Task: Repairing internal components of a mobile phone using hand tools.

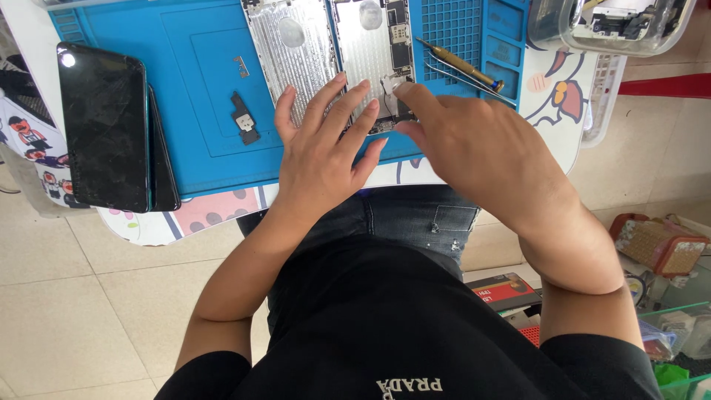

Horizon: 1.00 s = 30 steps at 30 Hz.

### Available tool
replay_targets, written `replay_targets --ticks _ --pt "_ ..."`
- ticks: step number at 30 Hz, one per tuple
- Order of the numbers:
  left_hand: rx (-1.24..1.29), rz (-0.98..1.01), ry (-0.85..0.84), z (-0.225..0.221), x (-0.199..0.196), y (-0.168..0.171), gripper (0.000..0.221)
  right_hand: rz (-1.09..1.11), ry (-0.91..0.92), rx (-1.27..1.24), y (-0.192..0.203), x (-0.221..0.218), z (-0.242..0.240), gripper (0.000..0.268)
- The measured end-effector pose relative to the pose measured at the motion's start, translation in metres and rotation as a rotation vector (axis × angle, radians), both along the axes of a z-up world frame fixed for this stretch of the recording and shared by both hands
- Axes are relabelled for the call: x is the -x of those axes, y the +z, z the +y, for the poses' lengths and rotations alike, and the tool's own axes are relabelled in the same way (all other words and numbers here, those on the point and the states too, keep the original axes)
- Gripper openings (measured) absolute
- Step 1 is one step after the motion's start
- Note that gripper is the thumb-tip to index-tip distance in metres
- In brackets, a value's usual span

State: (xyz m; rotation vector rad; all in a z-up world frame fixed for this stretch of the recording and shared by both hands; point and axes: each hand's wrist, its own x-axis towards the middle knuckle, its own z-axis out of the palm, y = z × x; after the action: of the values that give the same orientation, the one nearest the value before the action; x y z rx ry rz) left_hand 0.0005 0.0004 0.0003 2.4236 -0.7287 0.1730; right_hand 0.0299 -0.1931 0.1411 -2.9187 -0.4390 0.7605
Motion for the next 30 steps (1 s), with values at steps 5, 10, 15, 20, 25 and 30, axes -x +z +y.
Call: replay_targets --ticks 5,10,15,20,25,30 --pt "-0.014 0.007 0.005 0.000 0.000 0.003 0.038 -0.271 0.176 -0.393 0.002 -0.001 -0.001 0.043" --pt "-0.005 0.005 0.002 -0.001 0.001 0.001 0.040 -0.190 0.091 -0.083 -0.009 0.005 -0.005 0.039" --pt "-0.011 0.003 0.014 -0.002 0.001 0.002 0.037 -0.379 0.229 -0.453 0.001 0.000 -0.006 0.036" --pt "-0.004 -0.013 0.000 -0.002 0.001 0.000 0.041 -0.103 0.007 -0.120 -0.002 0.004 -0.003 0.036" --pt "-0.010 -0.016 0.009 -0.002 0.001 0.000 0.040 -0.258 0.075 -0.370 -0.009 0.008 -0.014 0.035" --pt "-0.009 -0.014 0.010 -0.002 0.001 0.001 0.040 -0.296 -0.025 -0.344 -0.018 0.015 -0.018 0.020"
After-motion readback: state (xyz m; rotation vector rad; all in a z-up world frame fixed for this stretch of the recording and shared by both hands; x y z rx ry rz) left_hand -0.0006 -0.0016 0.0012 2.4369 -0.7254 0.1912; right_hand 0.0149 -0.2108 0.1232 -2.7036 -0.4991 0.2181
